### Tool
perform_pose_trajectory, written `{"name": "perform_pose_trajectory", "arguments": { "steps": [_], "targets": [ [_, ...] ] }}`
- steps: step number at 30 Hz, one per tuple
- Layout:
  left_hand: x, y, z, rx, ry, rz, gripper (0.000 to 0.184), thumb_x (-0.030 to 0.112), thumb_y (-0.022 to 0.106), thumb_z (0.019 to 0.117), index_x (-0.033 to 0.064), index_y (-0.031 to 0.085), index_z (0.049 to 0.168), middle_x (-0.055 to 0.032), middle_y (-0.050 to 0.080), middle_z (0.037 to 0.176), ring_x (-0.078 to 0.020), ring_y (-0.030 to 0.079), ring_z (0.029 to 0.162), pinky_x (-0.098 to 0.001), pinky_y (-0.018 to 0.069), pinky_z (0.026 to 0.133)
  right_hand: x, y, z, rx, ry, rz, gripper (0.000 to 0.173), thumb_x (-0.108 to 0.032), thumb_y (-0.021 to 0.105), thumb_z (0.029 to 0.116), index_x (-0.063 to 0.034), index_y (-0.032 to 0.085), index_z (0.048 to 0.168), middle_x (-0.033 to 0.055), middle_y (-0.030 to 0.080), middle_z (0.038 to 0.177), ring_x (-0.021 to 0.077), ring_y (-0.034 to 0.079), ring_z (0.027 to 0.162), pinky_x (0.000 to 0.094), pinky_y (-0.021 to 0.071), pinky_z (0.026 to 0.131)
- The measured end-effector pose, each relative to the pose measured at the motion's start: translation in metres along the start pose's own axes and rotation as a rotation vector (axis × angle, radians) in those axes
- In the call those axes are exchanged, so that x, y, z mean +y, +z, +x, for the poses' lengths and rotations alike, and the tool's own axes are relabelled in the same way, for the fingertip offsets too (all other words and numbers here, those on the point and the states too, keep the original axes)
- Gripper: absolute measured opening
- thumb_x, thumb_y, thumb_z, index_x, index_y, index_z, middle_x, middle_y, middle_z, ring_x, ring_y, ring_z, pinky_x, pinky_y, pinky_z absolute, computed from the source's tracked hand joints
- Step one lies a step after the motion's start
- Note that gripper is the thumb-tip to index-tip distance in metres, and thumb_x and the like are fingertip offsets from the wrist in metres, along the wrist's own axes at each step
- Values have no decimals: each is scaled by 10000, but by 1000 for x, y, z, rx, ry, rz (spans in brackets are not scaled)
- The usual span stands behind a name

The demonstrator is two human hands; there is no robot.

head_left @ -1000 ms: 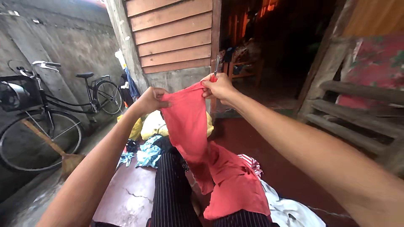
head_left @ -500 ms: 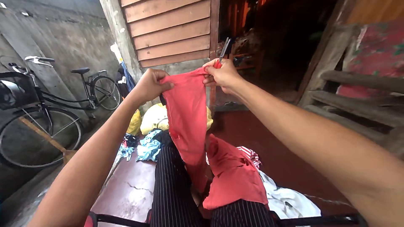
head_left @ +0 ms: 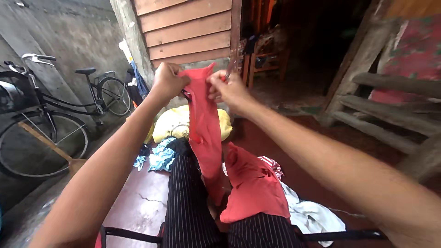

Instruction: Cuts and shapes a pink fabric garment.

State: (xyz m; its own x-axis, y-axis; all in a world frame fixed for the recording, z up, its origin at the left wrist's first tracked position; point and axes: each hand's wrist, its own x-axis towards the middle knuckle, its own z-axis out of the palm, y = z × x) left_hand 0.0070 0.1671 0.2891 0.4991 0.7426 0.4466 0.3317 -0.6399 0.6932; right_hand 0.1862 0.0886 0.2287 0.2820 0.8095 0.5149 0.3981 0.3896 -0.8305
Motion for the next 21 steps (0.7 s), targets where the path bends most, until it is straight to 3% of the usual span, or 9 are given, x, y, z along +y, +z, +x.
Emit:
{"name": "perform_pose_trajectory", "arguments": {
  "steps": [4,6,8,10,11,13,15,17,21],
  "targets": [
    [2,6,1,38,-109,-337,65,60,640,970,19,595,946,-65,679,800,-131,682,643,-295,611,604,3,34,-24,-64,-162,-192,632,-468,778,873,-49,582,1303,127,665,1105,227,655,965,462,550,851],
    [-2,10,3,100,-130,-484,42,53,637,962,21,616,944,-51,662,767,-110,630,593,-262,557,549,3,46,-19,-57,-133,-275,740,-472,837,806,-58,543,1344,165,629,1214,291,637,1082,528,537,903],
    [-5,10,4,159,-139,-609,57,38,631,959,3,598,990,-77,658,803,-134,638,619,-286,572,572,0,50,-6,-35,-91,-328,531,-278,799,857,-41,587,1282,185,635,1168,333,644,1057,564,539,870],
    [-5,8,2,222,-135,-714,85,-1,618,952,-14,577,1025,-113,669,853,-175,688,669,-324,621,615,-3,48,8,-20,-98,-366,225,-101,685,905,-21,662,1113,175,678,1028,325,667,962,562,533,813],
    [-4,5,0,240,-131,-738,99,-6,611,956,-13,562,1042,-118,662,880,-184,693,692,-332,627,631,-3,45,16,-33,-114,-345,169,-54,653,907,-11,674,1070,169,683,993,306,667,931,545,532,807],
    [-4,0,-3,251,-103,-746,94,7,611,964,4,557,1041,-115,668,896,-190,700,716,-339,630,644,-1,37,29,-114,-134,-213,184,-11,640,919,8,680,1098,146,683,988,229,658,898,458,545,824],
    [-6,-6,-5,240,-45,-711,74,24,621,966,24,562,1009,-99,676,870,-184,702,711,-339,629,638,-4,27,37,-239,-95,-31,193,-19,647,954,-6,653,1146,76,666,966,117,645,835,326,567,774],
    [-6,-10,-6,232,10,-670,53,31,621,972,31,571,989,-88,682,867,-185,708,733,-350,633,658,-5,20,43,-303,-67,112,176,-31,640,973,-23,645,1150,43,681,950,92,669,817,290,590,753],
    [0,-17,-6,210,113,-586,78,23,630,972,10,590,1038,-84,679,879,-184,712,767,-356,640,692,-10,17,49,-288,-13,205,170,-40,603,997,-61,638,1162,34,690,965,113,683,828,308,596,737]
  ]
}}
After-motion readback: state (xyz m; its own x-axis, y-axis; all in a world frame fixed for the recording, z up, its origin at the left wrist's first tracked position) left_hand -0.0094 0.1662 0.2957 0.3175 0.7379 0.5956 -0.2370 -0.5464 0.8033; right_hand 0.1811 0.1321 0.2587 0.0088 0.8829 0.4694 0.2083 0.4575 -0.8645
